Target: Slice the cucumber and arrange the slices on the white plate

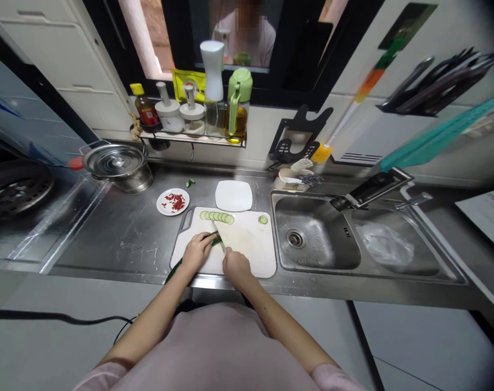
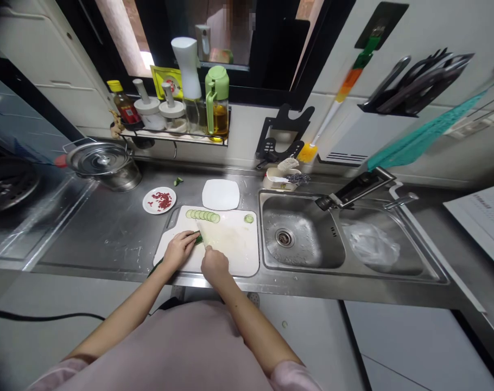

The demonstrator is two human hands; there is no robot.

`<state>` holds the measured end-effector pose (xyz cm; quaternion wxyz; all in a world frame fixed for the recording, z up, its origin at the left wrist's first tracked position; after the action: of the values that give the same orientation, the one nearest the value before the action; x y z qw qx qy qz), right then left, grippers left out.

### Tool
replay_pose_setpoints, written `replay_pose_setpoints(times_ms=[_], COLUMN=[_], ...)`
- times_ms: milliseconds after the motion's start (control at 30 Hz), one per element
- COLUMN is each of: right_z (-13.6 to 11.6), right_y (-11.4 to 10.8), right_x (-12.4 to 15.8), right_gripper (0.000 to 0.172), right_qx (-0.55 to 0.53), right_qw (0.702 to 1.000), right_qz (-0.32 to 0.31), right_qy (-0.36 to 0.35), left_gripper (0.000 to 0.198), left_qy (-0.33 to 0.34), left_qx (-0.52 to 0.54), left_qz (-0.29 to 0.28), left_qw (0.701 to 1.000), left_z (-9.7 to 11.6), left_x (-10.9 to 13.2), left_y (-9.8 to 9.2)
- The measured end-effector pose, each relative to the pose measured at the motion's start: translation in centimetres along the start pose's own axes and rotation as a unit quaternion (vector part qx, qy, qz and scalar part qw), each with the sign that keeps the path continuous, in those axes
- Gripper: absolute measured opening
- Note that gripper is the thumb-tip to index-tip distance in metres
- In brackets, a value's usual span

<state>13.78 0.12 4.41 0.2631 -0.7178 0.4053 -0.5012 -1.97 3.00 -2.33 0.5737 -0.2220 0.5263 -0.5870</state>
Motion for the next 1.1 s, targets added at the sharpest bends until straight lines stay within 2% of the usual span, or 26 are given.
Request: replay_pose_setpoints(times_ms=[600, 1100], right_z=[-0.1, -0.1], right_y=[-0.3, 0.1], right_x=[0.0, -1.1], right_gripper=[0.029, 0.029], right_qx=[-0.007, -0.008], right_qw=[1.000, 1.000], right_qz=[-0.027, -0.028], right_qy=[0.006, 0.000], left_gripper=[0.028, 0.028], left_qy=[-0.020, -0.013], left_qx=[0.015, 0.020], left_qz=[-0.014, -0.014], left_qw=[1.000, 1.000], left_z=[-0.2, -0.2], left_x=[-0.2, -0.3], left_y=[0.1, 0.0])
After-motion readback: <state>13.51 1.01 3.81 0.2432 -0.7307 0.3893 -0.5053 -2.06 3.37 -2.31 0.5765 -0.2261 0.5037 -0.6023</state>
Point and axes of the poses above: each hand's wrist, its own x-axis away from the middle knuckle, its own y-axis out of the palm, z = x × y, the point moved 3 cm from there along -x, towards the middle knuckle, and after that the axes turned 7 degrees about -x, right-handed, at the moved point
